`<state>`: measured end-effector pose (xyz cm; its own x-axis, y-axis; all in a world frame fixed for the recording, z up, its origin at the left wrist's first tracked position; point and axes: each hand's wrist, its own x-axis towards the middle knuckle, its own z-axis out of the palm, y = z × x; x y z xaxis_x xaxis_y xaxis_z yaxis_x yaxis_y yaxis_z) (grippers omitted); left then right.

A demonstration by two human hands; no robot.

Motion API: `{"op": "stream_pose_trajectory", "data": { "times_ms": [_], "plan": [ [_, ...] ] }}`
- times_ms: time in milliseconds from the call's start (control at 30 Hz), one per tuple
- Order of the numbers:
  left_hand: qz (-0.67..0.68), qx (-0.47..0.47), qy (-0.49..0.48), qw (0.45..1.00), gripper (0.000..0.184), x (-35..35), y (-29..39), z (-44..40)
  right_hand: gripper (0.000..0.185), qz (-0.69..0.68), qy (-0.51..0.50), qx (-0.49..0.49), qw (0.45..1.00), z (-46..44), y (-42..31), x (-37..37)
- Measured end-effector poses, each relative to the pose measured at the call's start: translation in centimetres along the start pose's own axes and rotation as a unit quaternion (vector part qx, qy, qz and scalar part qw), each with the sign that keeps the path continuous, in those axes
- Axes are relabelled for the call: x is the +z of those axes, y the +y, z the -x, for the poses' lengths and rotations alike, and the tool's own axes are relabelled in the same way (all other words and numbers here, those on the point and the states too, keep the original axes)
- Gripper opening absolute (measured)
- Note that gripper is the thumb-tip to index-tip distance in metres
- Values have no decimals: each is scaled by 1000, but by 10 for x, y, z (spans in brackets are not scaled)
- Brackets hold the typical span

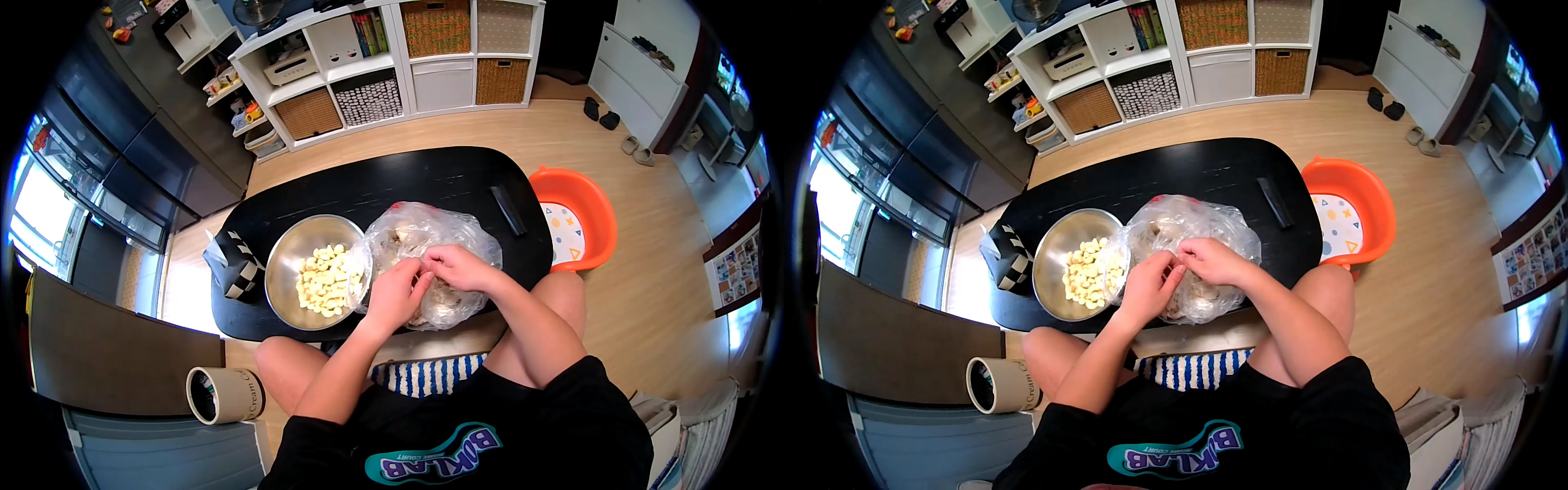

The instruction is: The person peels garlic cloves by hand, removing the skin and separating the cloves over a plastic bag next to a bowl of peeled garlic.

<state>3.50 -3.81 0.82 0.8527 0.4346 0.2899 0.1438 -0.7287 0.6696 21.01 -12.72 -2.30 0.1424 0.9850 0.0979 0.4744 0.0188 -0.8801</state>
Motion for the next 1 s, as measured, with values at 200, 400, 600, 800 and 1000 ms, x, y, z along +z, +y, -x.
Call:
{"op": "stream_pose_trajectory", "data": {
  "times_ms": [200, 400, 600, 800, 1000],
  "plan": [
    [-24, -29, 17, 999, 18, -21, -14, 4, 13, -123, 41, -5, 992, -11, -13, 35],
    [-64, -59, 60, 994, 18, -29, -23, 6, 10, -200, 81, -21, 976, -19, -7, 54],
    [-46, -80, 46, 995, 14, -30, -17, 9, 17, -368, 73, 43, 926, -15, -5, 54],
    [-9, -93, 55, 994, 24, -25, -17, 10, 18, -403, 131, 37, 905, -15, -1, 64],
    [33, -103, 66, 992, 21, -25, -22, 9, 28, -386, 171, 4, 907, -12, -14, 68]
  ]
}}
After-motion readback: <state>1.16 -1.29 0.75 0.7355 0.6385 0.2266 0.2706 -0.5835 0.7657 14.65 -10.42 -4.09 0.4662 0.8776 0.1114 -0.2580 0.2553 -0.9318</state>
